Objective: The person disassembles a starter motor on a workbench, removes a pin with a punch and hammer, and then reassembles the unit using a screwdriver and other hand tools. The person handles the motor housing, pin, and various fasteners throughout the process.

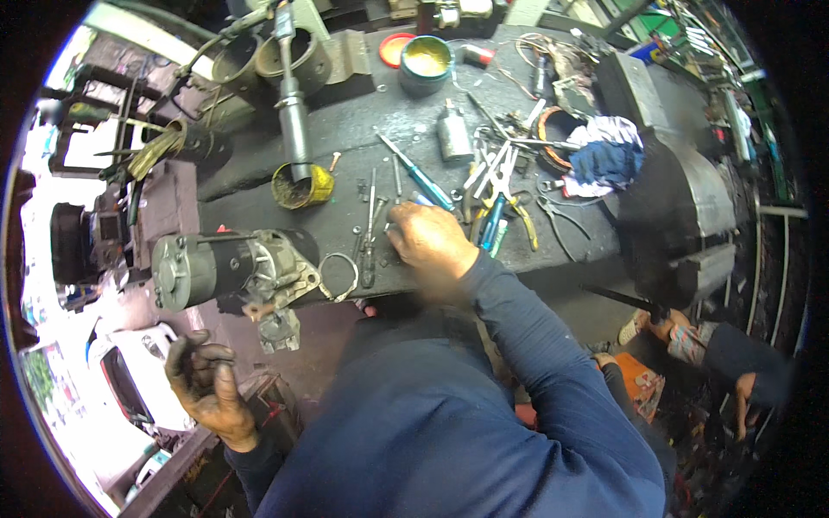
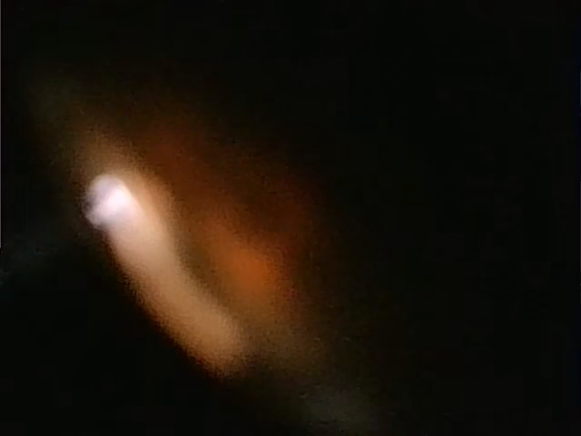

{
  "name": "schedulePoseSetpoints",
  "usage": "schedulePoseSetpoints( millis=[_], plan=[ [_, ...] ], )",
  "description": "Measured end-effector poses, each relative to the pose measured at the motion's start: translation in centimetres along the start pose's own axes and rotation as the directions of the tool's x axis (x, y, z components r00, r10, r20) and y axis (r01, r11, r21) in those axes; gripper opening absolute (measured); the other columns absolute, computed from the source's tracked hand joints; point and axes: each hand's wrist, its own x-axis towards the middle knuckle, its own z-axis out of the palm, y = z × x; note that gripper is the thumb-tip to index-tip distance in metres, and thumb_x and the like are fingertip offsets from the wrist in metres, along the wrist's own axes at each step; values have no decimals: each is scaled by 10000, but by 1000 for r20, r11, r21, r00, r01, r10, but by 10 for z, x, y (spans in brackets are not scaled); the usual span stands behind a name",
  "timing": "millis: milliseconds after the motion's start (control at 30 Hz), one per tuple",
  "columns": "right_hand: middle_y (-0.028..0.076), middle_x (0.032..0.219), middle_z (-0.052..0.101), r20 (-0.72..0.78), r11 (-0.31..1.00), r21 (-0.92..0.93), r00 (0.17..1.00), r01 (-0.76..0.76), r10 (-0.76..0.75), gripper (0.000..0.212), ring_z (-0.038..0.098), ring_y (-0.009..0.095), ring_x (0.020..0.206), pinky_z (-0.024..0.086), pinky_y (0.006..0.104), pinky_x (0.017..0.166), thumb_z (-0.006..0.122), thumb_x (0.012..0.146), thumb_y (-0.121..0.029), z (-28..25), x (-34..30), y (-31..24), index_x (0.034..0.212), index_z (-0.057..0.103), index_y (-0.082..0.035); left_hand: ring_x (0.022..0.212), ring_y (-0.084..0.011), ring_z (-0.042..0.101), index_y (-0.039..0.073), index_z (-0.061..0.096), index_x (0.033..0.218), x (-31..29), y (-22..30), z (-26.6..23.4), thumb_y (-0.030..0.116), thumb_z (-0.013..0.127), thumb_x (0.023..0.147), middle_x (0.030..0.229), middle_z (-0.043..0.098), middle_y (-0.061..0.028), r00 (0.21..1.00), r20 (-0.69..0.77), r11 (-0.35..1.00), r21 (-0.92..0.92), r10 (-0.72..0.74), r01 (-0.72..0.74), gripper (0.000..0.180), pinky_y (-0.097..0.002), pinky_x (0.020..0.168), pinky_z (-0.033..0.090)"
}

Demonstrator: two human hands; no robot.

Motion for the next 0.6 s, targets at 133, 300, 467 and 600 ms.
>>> schedulePoseSetpoints(
  millis=[133,300,467,600],
  plan=[
    [255,999,715,-96,986,27,981,-167,169,288,694,456,971,556,515,829,717,945,-238,-11,-2,5,1082,702,15,946,-156,645,-45,640,1270,12,-41,-36,62,736,965,1160,689,-128,949,29,942,135,-314,307,337,-302,875,531],
    [267,1120,709,-446,938,-12,841,-346,305,371,692,443,1060,561,487,912,760,920,-197,-40,13,43,1198,683,37,930,-145,655,-46,674,1206,-13,-131,-65,25,724,969,1051,715,-76,859,26,830,272,-512,487,252,-298,864,527],
    [294,1013,711,-505,874,-270,832,-403,228,582,716,457,942,595,506,813,820,858,-377,-51,63,85,1149,593,73,965,-245,713,-34,686,1215,-53,-178,-78,84,742,916,1051,752,-155,788,113,683,582,-605,441,326,-379,886,548],
    [306,924,742,-357,829,-334,874,-449,330,685,750,467,890,611,506,799,830,823,-478,-53,93,112,1161,593,69,959,-461,703,-24,699,1076,-76,-157,-55,298,804,859,990,730,-270,576,249,403,902,-778,154,403,-514,852,559]
  ],
)
